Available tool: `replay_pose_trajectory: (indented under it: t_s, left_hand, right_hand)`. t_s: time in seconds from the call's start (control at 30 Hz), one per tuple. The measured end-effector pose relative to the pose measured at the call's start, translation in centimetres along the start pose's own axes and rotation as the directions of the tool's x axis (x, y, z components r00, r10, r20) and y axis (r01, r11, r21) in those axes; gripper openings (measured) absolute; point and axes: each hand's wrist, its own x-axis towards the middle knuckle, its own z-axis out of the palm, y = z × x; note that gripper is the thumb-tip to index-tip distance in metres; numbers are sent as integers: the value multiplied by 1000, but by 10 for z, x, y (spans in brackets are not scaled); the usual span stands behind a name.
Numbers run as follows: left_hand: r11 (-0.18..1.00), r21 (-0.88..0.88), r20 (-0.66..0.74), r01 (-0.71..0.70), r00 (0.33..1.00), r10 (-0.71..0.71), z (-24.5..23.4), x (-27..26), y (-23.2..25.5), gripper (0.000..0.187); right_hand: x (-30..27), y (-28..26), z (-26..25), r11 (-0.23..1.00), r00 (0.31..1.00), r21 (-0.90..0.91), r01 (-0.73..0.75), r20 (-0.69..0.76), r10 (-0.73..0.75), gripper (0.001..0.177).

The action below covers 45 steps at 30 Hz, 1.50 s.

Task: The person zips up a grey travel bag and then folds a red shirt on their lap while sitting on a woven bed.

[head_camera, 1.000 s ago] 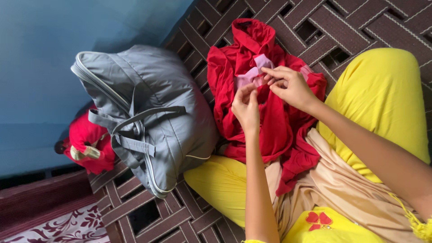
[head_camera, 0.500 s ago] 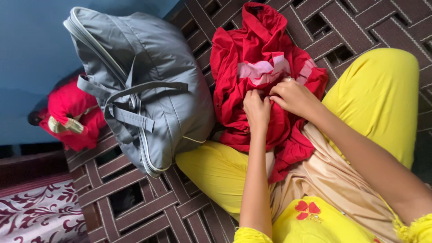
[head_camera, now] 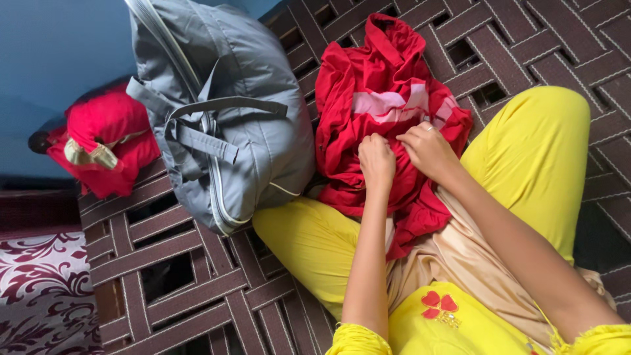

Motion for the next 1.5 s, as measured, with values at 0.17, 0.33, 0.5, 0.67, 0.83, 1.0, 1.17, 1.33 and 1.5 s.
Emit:
replay_pose_trajectory:
  t_s: [0.17, 0.33, 0.5, 0.67, 0.83, 1.0, 1.17, 1.33, 1.5]
  left_hand:
    - [987, -140, 27, 85, 996, -82, -9, -4, -1, 13]
    - [985, -102, 90, 136, 988, -127, -22, -1, 7, 9]
    - [912, -300, 159, 279, 957, -241, -39, 3, 16, 14]
    - [783, -481, 196, 394, 919, -342, -35, 10, 12, 17]
    - [667, -584, 222, 462, 882, -417, -26, 10, 10, 19]
    - [591, -666, 248, 455, 882, -401, -23, 7, 7, 19]
    - [568, -713, 250, 411, 906, -342, -20, 6, 3, 17]
    - [626, -689, 186, 364, 925, -332, -22, 6, 14, 14]
    - [719, -637, 122, 277, 958, -261, -33, 8, 30, 14]
  right_hand:
    - [1, 2, 6, 990, 997, 132, -38, -55, 46, 12]
    - [2, -4, 6, 993, 998, 116, -28, -45, 33, 10]
    - [3, -8, 4, 985, 993, 166, -56, -95, 73, 12]
    - [5, -16, 3, 959, 975, 257, -118, -152, 160, 14]
    - [8, -21, 0, 945, 959, 266, -189, -158, 236, 17]
    - [12, -27, -2, 957, 958, 247, -155, -199, 207, 14]
    - [13, -24, 3, 949, 950, 268, -167, -215, 228, 12]
    - [11, -15, 18, 860, 898, 429, -276, -205, 390, 10]
    - [6, -2, 28, 835, 869, 423, -352, -185, 459, 13]
